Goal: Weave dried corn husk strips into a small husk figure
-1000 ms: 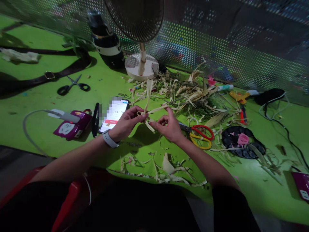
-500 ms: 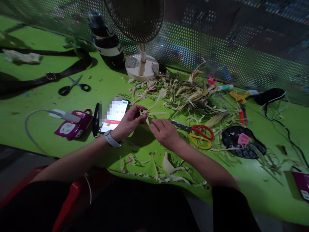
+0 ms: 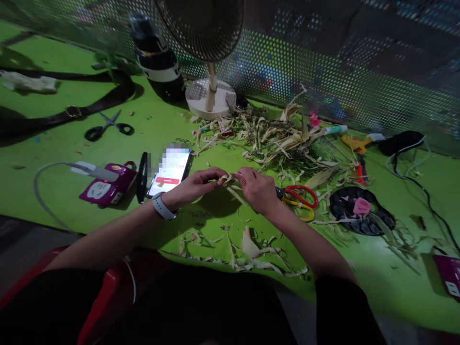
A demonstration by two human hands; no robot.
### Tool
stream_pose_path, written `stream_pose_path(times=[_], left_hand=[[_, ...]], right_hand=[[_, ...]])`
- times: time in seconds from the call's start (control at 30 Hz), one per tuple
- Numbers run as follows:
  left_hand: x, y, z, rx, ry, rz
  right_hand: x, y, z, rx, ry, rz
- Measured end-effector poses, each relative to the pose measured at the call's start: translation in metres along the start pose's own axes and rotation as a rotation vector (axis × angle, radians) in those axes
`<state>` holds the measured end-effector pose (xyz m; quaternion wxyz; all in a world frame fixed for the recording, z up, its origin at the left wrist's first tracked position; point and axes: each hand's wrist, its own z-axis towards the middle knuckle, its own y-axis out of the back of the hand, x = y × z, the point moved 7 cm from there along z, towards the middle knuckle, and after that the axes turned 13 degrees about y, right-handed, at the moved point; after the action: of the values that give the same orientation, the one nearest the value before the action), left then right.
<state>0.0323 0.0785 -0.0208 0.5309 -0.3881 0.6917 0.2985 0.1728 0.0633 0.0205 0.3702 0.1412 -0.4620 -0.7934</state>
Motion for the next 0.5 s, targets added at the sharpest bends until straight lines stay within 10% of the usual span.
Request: stream_pose_path(times=[0.5], left_hand=[[0.014,0.020,0.005,-0.177,0.123,-0.345]], right_hand=[[-0.025,-0.003,-0.004,-0.028,-0.455,0.674]])
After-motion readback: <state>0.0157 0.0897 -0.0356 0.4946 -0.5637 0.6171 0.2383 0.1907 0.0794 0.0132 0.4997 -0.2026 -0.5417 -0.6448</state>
